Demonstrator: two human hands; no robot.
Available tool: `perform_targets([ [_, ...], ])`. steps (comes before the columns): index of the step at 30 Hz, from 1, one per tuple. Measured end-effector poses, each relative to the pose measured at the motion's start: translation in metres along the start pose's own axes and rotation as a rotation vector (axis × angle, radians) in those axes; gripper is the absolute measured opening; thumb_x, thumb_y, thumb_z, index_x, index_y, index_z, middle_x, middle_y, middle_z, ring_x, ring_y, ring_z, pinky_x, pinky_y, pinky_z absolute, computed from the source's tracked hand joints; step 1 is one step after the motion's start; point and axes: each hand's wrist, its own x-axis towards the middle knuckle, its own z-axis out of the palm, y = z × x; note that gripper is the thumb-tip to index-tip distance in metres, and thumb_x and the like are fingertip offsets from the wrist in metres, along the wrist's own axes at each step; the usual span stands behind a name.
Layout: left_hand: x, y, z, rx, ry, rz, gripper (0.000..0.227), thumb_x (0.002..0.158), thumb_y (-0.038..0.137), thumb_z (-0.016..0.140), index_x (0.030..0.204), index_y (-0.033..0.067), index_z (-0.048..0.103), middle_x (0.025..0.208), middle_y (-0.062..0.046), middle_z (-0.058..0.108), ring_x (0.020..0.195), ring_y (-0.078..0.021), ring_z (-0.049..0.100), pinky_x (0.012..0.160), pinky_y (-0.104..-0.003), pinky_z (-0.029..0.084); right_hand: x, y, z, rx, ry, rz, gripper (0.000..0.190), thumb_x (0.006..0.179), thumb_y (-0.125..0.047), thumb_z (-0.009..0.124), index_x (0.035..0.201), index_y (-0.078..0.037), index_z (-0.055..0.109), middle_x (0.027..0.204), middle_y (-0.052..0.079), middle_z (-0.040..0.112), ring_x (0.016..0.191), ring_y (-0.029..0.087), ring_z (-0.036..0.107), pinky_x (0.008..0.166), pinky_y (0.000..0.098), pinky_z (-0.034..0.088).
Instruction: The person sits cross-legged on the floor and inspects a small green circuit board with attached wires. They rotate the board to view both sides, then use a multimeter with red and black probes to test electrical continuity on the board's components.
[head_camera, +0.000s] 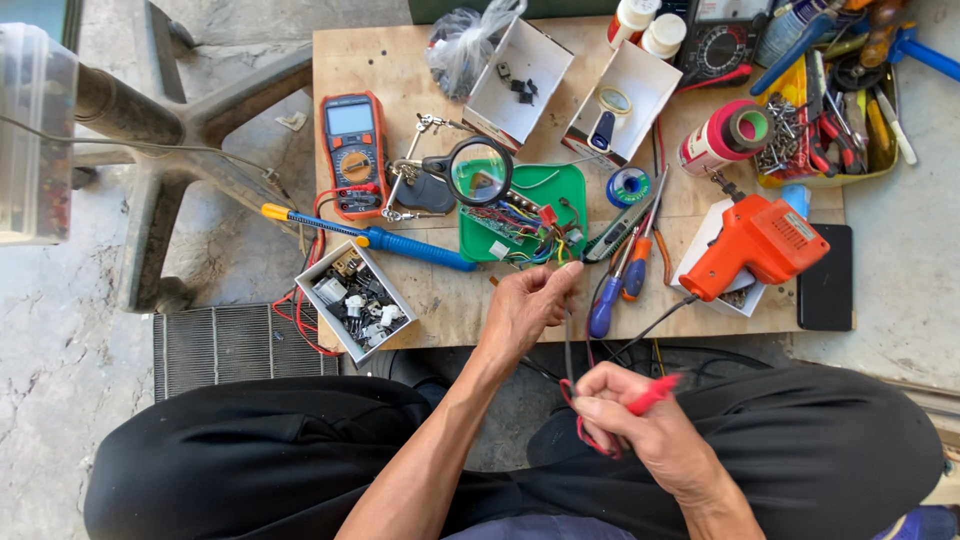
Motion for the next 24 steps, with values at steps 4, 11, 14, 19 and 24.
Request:
perform_targets([
  [4, -0.002, 0.01, 0.0, 0.244, 0.049, 0.005, 0.061, 0.095, 0.064, 0.07, 0.057, 0.0175, 0.06, 0.056, -0.001, 0.065, 0.06, -0.0128, 0.063, 0.068, -0.033, 0.051, -0.004, 0.001, -0.008, 0.116, 0.007, -0.027, 0.021, 0.096, -0.017, 0.076, 0.089, 0.001, 0.068, 0.055, 0.008, 0.055, 0.053, 0.018, 0.048, 0.057, 0.0333, 0.038],
  [11, 0.032, -0.034, -0.016, 0.757, 0.12, 0.077, 0.068, 0.106, 0.074, 0.047, 0.073, 0.0145, 0.051, 0.073, -0.015, 0.07, 0.082, -0.0468, 0.066, 0.071, -0.054, 0.044, -0.031, -0.009, -0.004, 0.198, -0.207, -0.12, 0.025, 0.083, -0.017, 0.08, 0.075, 0.0, 0.065, 0.058, 0.011, 0.06, 0.048, 0.017, 0.047, 0.048, 0.0329, 0.033],
  [14, 0.038, -0.046, -0.012, 0.626, 0.056, 0.025, 0.06, 0.106, 0.069, 0.044, 0.093, 0.0215, 0.077, 0.071, 0.005, 0.075, 0.072, -0.0198, 0.076, 0.079, -0.043, 0.055, -0.038, -0.033, 0.0, 0.251, -0.452, -0.186, 0.017, 0.09, -0.007, 0.076, 0.082, -0.001, 0.062, 0.069, 0.014, 0.054, 0.062, 0.025, 0.043, 0.062, 0.0415, 0.032],
  [19, -0.021, -0.024, -0.018, 0.06, 0.114, -0.291, 0.067, 0.096, 0.072, 0.053, 0.122, 0.011, 0.061, 0.107, -0.01, 0.074, 0.088, -0.0178, 0.066, 0.071, -0.033, 0.059, -0.031, -0.039, 0.003, -0.118, -0.295, -0.149, 0.02, 0.098, -0.024, 0.078, 0.086, -0.009, 0.072, 0.072, 0.004, 0.074, 0.069, 0.017, 0.062, 0.068, 0.0343, 0.05],
  [24, -0.06, -0.027, -0.034, -0.165, 0.223, -0.438, 0.077, 0.097, 0.064, 0.053, 0.156, 0.017, 0.07, 0.161, -0.002, 0.067, 0.147, -0.0199, 0.062, 0.111, -0.04, 0.057, -0.032, -0.041, 0.009, -0.287, -0.281, -0.051, 0.014, 0.101, -0.025, 0.08, 0.095, -0.012, 0.079, 0.082, 0.0, 0.077, 0.074, 0.014, 0.064, 0.072, 0.0308, 0.051],
])
